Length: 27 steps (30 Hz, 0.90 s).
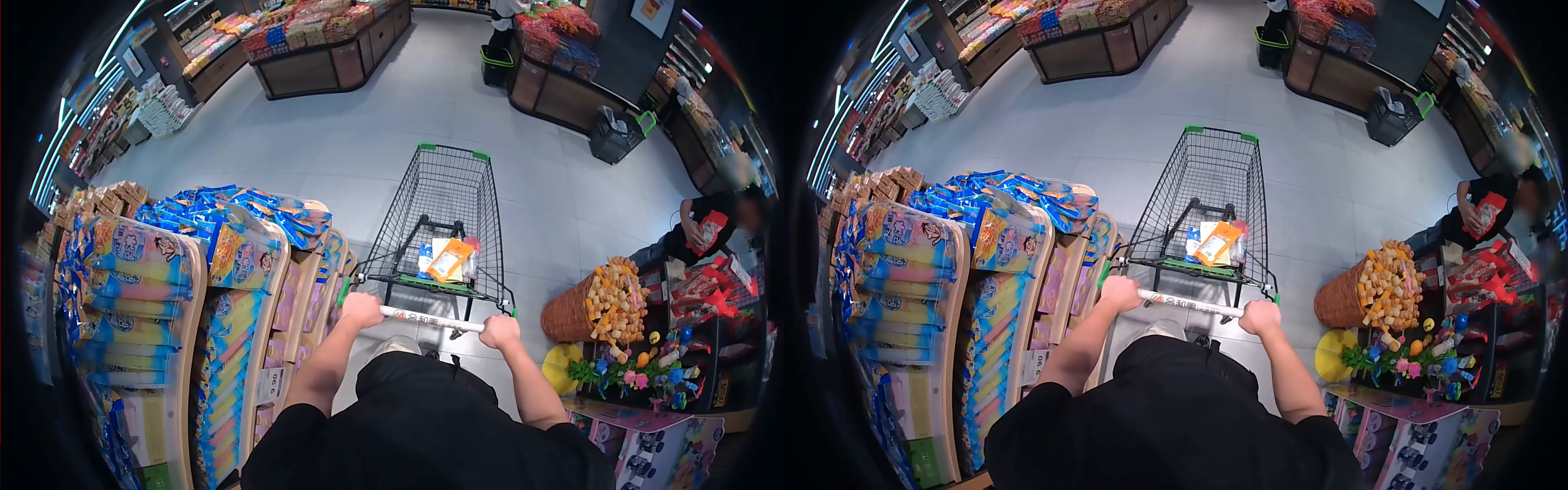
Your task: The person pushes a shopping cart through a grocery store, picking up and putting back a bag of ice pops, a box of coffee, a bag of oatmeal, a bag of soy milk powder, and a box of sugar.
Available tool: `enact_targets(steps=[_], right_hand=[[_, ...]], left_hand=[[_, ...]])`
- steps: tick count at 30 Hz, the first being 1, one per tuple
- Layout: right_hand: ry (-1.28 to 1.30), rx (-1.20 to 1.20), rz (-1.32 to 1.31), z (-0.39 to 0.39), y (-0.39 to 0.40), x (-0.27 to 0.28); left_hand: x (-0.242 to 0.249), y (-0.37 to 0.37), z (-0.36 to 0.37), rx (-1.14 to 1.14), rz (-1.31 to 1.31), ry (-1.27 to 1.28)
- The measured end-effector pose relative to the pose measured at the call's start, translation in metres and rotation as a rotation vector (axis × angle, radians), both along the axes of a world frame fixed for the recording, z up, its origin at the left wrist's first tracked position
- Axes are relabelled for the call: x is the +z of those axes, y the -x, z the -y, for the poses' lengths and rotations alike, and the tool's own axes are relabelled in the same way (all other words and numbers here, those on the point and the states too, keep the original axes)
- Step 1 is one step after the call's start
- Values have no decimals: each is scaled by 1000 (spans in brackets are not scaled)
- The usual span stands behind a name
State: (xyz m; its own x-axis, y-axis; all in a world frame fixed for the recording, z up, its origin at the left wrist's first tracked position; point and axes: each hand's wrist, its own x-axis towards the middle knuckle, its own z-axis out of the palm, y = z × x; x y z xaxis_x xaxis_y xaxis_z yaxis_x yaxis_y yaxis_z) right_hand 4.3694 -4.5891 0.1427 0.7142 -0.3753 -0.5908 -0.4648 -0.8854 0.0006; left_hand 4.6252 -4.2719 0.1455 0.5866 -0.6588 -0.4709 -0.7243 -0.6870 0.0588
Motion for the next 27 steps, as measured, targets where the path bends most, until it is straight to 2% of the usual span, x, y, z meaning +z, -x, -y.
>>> enact_targets(steps=[27], right_hand=[[121,-79,93,-54,13,-2]], left_hand=[[-4,0,-42,-1,-71,90]])
